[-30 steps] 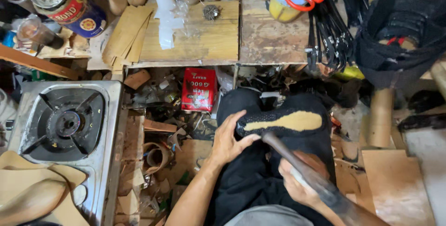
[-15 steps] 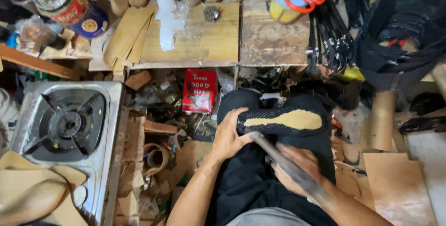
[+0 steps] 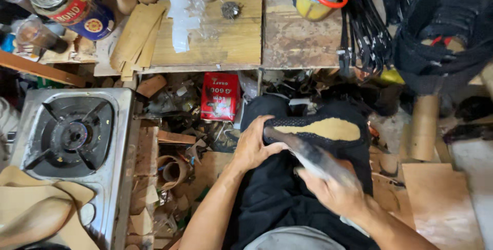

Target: The person trims the edges of a black sandal sole with a knife, then uses a hammer to press the sole onto a wooden insole. They attach a black strap to the sandal and continue hammering to secure the components.

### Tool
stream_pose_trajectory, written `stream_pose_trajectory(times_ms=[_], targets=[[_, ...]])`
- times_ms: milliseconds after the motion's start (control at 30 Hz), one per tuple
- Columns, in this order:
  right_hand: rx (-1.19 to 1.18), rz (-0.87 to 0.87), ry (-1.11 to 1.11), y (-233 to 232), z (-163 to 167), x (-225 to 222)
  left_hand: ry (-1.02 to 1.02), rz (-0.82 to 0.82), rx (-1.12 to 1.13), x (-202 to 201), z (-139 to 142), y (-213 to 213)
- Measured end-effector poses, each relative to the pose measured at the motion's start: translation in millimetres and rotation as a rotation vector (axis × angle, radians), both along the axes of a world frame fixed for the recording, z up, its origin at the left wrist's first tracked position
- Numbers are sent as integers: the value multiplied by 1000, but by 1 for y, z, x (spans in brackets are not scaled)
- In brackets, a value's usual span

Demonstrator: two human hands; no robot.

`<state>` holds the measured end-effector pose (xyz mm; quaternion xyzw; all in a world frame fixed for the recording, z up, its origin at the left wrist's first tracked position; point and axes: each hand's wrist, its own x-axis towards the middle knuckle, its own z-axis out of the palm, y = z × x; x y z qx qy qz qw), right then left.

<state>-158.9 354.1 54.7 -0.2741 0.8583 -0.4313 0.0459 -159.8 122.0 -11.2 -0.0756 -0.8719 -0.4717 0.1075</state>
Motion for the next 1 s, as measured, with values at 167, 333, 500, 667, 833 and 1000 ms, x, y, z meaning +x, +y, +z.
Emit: stream_pose_trajectory(times_ms=[167, 333, 500, 667, 833, 1000], targets=[[110, 95, 191, 9, -7, -1, -26, 8, 21, -1, 2, 3], [8, -1, -4, 9, -12, -4, -1, 22, -5, 0, 3, -1], [123, -23, -14, 24, -19, 6, 0, 12, -10, 3, 0, -2], [46, -118, -9, 52, -44, 17, -79, 20, -31, 6, 20, 2], [92, -305, -80, 68, -49, 20, -307, -128, -620, -15, 64, 4], [-311, -393, -192, 79, -8, 32, 12, -149, -929, -37, 71, 57]])
